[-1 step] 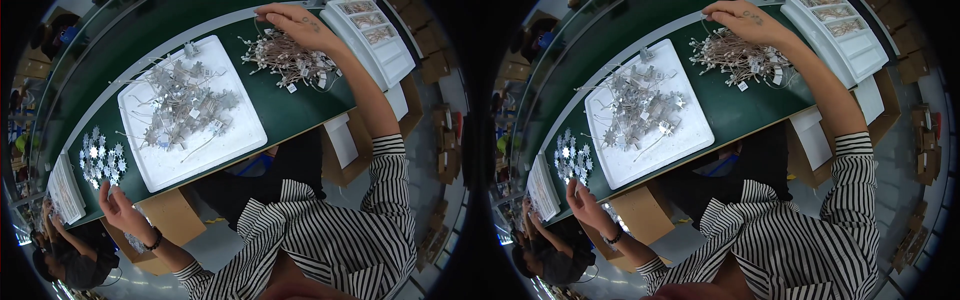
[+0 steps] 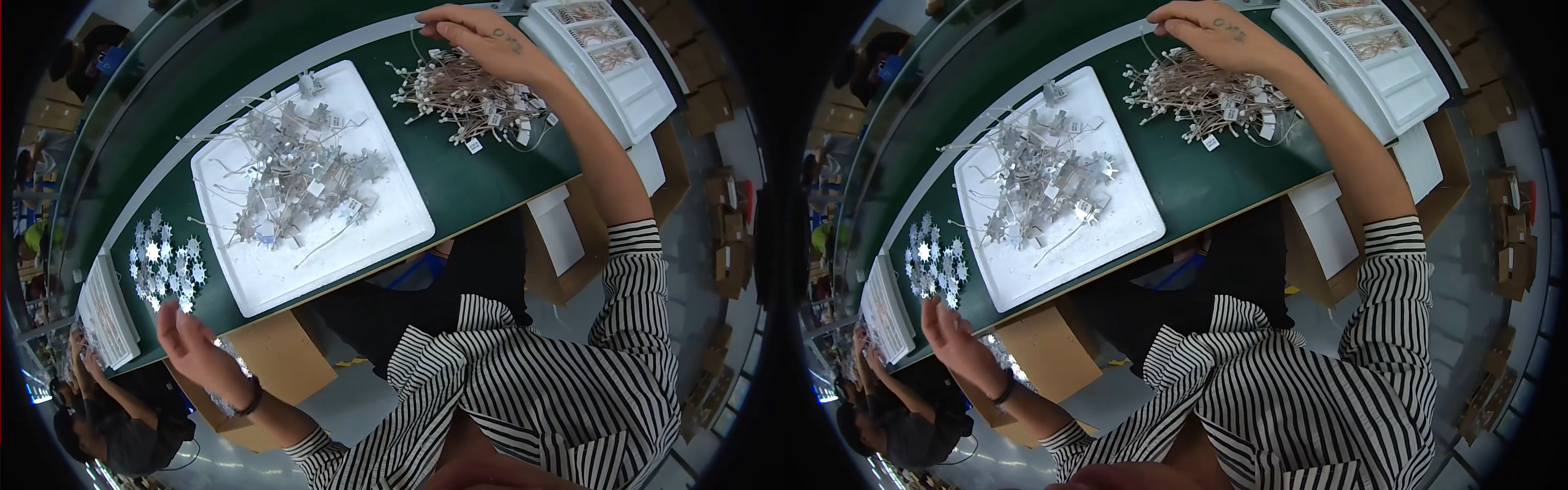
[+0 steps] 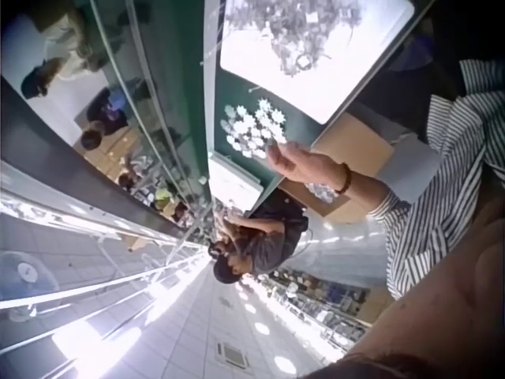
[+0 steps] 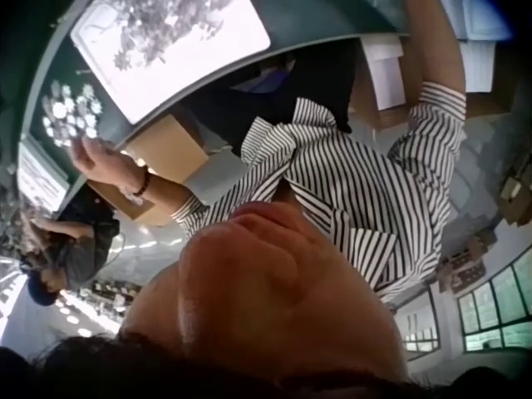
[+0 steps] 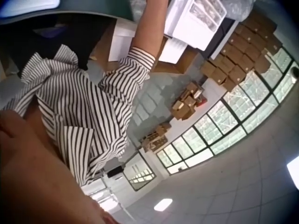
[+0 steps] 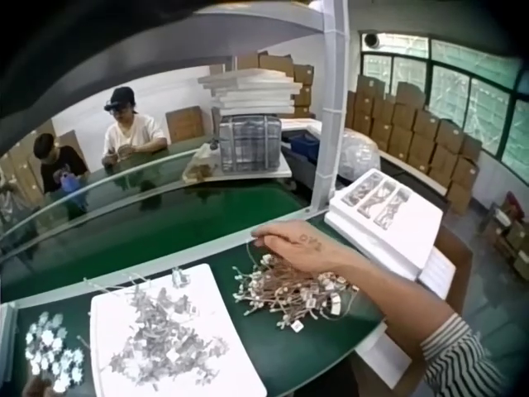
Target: Sort and untangle small decorative electronic components on an assembly line.
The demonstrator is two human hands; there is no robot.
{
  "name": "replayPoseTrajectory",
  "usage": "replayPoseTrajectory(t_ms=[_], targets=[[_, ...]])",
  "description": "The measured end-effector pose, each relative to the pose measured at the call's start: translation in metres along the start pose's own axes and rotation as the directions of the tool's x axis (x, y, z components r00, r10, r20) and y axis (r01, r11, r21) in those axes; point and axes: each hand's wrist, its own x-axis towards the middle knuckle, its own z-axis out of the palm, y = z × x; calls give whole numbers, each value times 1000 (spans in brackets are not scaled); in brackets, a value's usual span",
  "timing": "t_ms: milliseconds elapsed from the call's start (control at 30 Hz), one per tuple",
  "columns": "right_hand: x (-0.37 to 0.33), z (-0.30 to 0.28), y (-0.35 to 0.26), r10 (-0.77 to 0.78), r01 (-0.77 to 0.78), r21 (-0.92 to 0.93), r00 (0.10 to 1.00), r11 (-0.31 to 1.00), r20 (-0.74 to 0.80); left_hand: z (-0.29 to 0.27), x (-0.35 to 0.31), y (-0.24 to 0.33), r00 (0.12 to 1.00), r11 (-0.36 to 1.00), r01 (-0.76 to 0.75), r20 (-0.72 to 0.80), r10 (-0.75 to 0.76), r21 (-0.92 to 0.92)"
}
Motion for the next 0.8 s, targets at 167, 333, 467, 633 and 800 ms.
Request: replayPoseTrajectory(t_ms=[167,333,467,633,800], targets=[[-28,-9,-20,106,-79,-329,992,941,65,-41,10,11,828,208,560,533,-177,-802],[-46,-1,-36,-28,78,-348,989,934,146,-38,5,-7,930,593,333,361,-75,-733],[-62,8,-41,-175,191,-462,981,866,79,-26,-5,-11,951,664,279,298,-89,-694],[-43,23,-44,-128,149,-487,989,860,76,-12,-9,-15,924,676,327,374,-82,-660],[-32,-13,-11,-113,144,-514,989,846,92,-7,-12,-9,919,674,329,389,-66,-662]])
